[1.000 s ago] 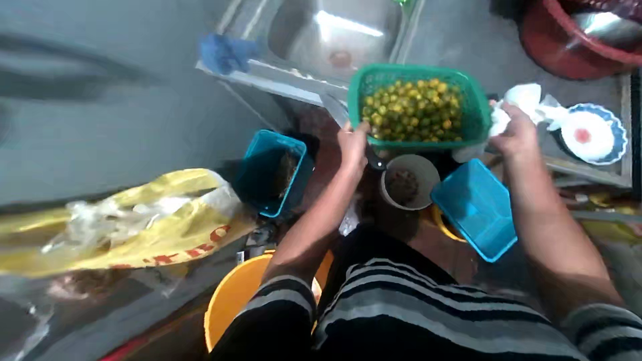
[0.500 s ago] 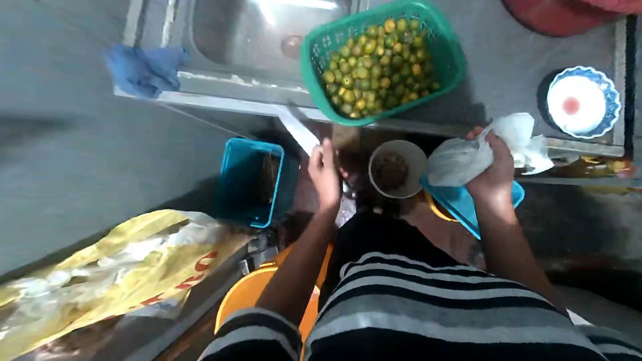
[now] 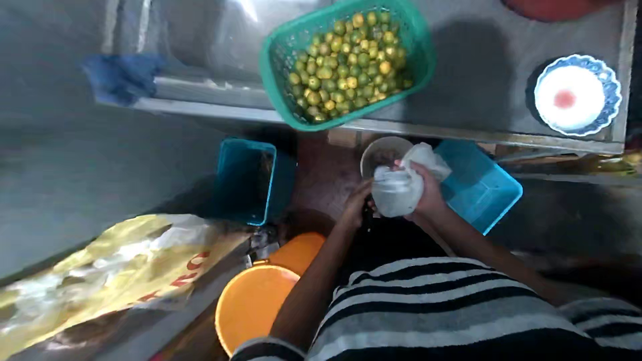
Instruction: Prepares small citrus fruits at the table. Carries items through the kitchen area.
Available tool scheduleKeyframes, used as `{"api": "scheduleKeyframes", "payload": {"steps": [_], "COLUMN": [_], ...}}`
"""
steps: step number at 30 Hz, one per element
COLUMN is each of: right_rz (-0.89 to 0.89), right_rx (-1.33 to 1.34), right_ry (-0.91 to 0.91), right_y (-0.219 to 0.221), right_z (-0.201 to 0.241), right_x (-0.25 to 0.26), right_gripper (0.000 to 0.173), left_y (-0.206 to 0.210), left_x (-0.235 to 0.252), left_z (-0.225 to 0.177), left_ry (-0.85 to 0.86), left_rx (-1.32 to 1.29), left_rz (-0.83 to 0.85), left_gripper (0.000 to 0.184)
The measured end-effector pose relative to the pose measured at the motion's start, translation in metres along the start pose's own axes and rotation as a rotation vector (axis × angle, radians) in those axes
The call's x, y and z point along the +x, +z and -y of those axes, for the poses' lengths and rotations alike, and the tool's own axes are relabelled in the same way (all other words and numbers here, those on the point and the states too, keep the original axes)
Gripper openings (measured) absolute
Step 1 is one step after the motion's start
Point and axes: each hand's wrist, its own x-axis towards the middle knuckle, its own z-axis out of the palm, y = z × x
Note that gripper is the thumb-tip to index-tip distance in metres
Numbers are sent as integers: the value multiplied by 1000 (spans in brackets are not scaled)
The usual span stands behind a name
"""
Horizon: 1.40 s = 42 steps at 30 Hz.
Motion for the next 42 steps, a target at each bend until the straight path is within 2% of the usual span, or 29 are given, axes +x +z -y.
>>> {"api": "scheduleKeyframes", "payload": {"steps": [4,9,13,16,20,22,24,26,29,31,34,37,42], "right_rz": [14,-175,-227,-358,-308,-265,-197,-126,-48,-69,-150,-149,-189], "right_rx": [-109,-168,-343,-447,-654,-879,-1142,-1288,-1260,-1303,-1444,-1622,-1778], "right_ry": [94,96,284,351,263,201,125,-15,-224,-206,-108,-225,-371], "right_y": [-9,-49,-88,-100,-123,-129,-125,-127,-134,-127,-113,-112,-112], "right_z": [-8,-1,9,13,-9,-23,-28,-36,-47,-41,-26,-22,-23], "right_x": [13,56,72,63,46,41,35,36,44,48,52,61,66], "right_gripper": [34,40,68,75,54,47,52,65,76,76,56,32,29], "left_y": [-1,10,33,51,66,74,82,89,100,101,98,92,87], "left_x": [-3,0,22,47,87,96,98,100,92,91,92,95,98], "left_z": [21,30,31,37,47,48,46,46,41,40,36,36,41], "left_ry": [120,250,309,310,217,146,65,-6,-54,-79,-125,-127,-117], "left_rx": [106,151,160,162,157,176,178,119,-20,-102,-169,-141,-110], "left_rz": [-239,-389,-468,-478,-433,-449,-465,-470,-472,-449,-450,-475,-456], "left_gripper": [24,15,14,19,27,34,41,43,35,30,23,30,32]}}
